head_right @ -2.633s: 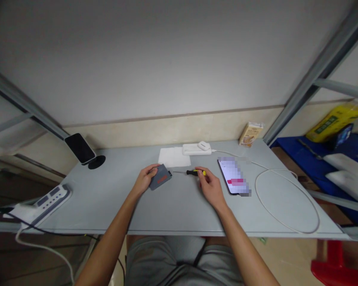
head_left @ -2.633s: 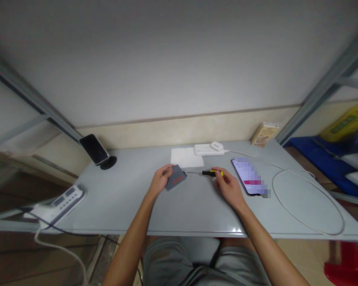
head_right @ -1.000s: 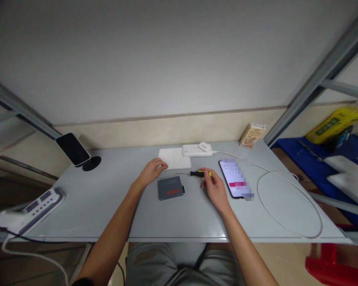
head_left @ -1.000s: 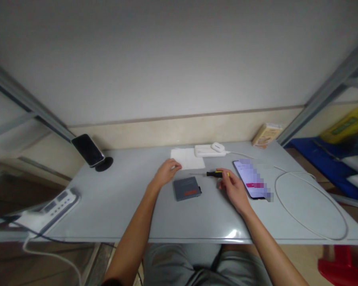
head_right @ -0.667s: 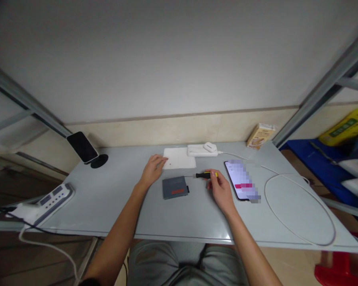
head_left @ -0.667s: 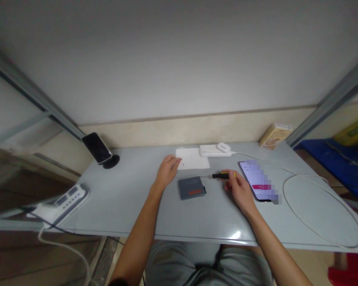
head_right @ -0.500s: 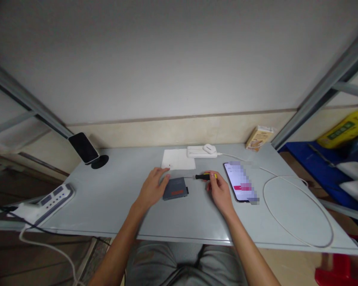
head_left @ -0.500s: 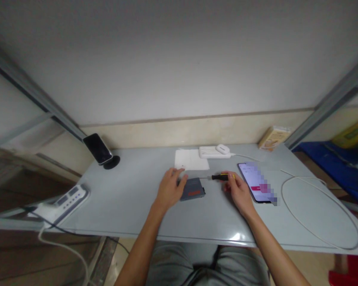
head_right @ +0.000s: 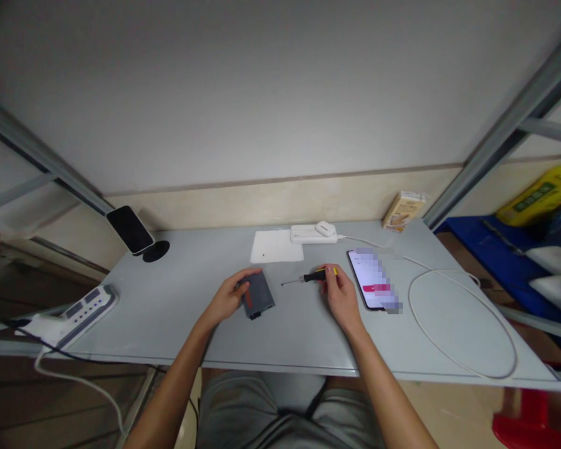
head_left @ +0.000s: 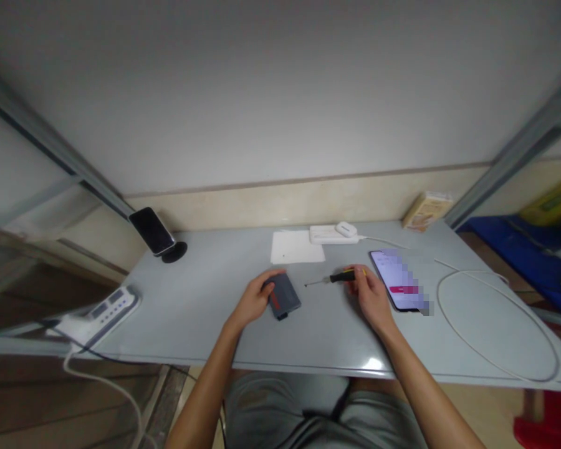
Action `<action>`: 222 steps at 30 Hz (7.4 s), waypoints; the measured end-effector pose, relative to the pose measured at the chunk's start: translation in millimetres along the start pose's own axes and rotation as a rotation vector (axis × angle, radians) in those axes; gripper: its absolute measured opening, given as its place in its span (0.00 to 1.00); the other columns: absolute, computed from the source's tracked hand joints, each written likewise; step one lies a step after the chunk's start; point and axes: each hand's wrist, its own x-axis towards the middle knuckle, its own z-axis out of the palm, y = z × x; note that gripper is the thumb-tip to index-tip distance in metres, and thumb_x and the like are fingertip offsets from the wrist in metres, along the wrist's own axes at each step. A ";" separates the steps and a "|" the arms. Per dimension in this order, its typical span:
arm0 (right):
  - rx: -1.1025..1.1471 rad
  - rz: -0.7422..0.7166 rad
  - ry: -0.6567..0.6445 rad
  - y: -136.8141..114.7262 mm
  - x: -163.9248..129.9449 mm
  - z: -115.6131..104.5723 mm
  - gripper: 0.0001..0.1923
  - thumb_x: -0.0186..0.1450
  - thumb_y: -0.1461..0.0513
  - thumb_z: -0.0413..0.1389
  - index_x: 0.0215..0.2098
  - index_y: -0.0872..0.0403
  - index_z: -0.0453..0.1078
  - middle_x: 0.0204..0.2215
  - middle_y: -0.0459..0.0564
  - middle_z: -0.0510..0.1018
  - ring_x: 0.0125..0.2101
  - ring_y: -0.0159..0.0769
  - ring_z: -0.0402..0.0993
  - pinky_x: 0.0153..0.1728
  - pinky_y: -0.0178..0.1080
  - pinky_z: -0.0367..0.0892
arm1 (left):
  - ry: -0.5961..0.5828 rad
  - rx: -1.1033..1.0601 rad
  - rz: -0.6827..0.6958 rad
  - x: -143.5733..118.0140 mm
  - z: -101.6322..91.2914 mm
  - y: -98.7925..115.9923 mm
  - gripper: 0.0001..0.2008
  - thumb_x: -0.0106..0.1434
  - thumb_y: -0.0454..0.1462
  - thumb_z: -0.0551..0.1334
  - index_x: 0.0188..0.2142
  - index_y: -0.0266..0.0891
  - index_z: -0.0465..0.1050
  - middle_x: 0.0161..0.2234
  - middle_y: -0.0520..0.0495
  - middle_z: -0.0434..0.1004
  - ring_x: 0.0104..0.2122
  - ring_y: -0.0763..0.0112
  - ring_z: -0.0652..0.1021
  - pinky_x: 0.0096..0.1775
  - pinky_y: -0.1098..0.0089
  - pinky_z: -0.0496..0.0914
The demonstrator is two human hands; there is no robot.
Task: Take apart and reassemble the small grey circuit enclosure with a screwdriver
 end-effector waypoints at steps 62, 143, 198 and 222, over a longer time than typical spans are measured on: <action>0.003 -0.004 -0.179 -0.1 -0.7 0.7 0.31 0.67 0.41 0.51 0.51 0.55 0.76 0.19 0.45 0.72 0.23 0.36 0.68 0.27 0.37 0.62 | -0.102 0.439 0.277 67.7 -34.9 -14.5 0.07 0.69 0.40 0.65 0.39 0.41 0.83 0.37 0.45 0.81 0.40 0.64 0.77 0.46 0.63 0.70; 0.120 0.021 0.288 21.1 9.0 -4.5 0.27 0.65 0.39 0.52 0.33 0.53 0.73 0.20 0.41 0.67 0.21 0.32 0.61 0.26 0.37 0.57 | 0.117 0.404 0.381 16.5 41.7 15.1 0.10 0.68 0.33 0.60 0.49 0.41 0.70 0.48 0.43 0.77 0.50 0.58 0.74 0.55 0.55 0.69; 0.174 0.002 0.325 15.6 5.7 -6.9 0.25 0.63 0.40 0.56 0.31 0.54 0.74 0.20 0.42 0.69 0.20 0.30 0.61 0.23 0.35 0.56 | 0.022 0.588 0.429 7.4 47.6 28.7 0.13 0.68 0.36 0.63 0.51 0.46 0.75 0.63 0.46 0.70 0.60 0.55 0.68 0.62 0.49 0.63; 0.322 0.058 0.214 17.9 7.6 -6.3 0.26 0.62 0.39 0.55 0.34 0.53 0.74 0.17 0.42 0.69 0.18 0.31 0.60 0.21 0.36 0.54 | 0.373 0.503 0.337 38.5 25.6 5.9 0.08 0.71 0.39 0.61 0.42 0.45 0.81 0.45 0.45 0.78 0.48 0.59 0.74 0.53 0.55 0.71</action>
